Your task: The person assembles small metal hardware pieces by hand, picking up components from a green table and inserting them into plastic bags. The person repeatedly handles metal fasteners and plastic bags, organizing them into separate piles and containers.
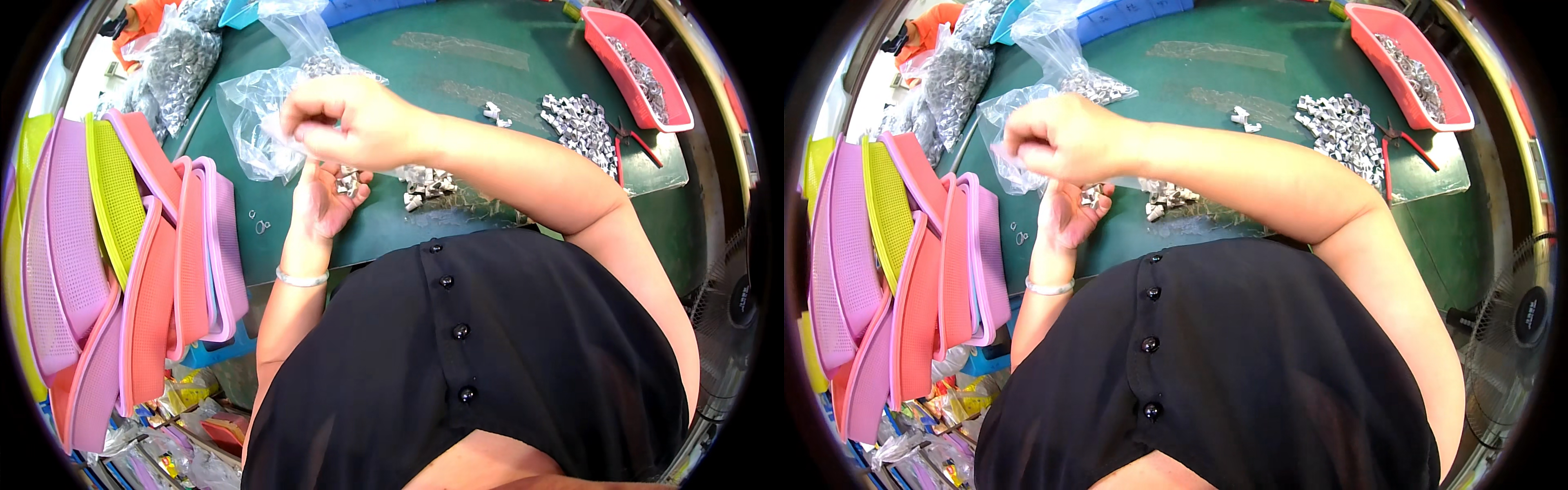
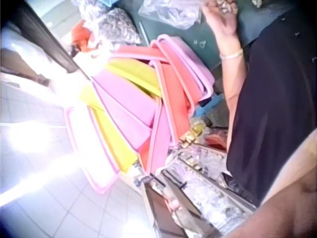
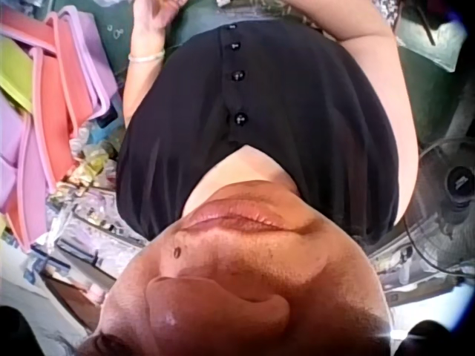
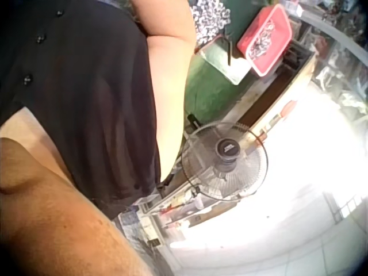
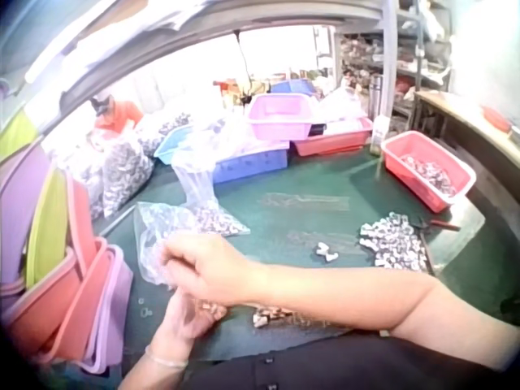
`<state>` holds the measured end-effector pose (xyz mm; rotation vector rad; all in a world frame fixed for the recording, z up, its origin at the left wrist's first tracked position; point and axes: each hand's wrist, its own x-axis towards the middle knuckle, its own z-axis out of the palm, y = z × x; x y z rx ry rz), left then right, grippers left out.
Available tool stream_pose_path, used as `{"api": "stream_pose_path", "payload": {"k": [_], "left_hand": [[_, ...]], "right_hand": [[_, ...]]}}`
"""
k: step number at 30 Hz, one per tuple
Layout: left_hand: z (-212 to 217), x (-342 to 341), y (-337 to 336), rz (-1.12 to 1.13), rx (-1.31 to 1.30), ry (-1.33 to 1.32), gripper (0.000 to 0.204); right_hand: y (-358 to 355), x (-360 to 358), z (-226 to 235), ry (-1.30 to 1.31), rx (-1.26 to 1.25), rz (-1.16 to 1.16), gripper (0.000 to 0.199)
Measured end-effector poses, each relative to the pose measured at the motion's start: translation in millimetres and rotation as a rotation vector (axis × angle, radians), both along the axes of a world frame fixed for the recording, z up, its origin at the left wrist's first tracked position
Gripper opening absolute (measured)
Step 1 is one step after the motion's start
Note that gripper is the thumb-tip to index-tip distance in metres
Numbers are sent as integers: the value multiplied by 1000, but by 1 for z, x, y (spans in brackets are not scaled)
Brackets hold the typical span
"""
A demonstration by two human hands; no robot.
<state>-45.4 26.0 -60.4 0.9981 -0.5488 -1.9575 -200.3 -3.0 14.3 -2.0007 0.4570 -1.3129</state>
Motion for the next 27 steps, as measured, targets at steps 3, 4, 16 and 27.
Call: {"api": "stream_pose_path", "payload": {"k": [3, 4, 16, 27], "left_hand": [[-5, 6, -2, 29, -39, -118, 38], [-9, 12, -4, 39, -50, -182, 34], [-23, -20, -9, -144, -1056, -1369, 21], [-13, -9, 17, -178, -1372, -1526, 22]], "right_hand": [[-12, -9, 7, -206, 292, 130, 7], [-15, -13, 10, -290, 353, 162, 7], [-42, -89, 26, -742, 419, 70, 5], [-21, -133, 17, -674, 355, -97, 5]]}}
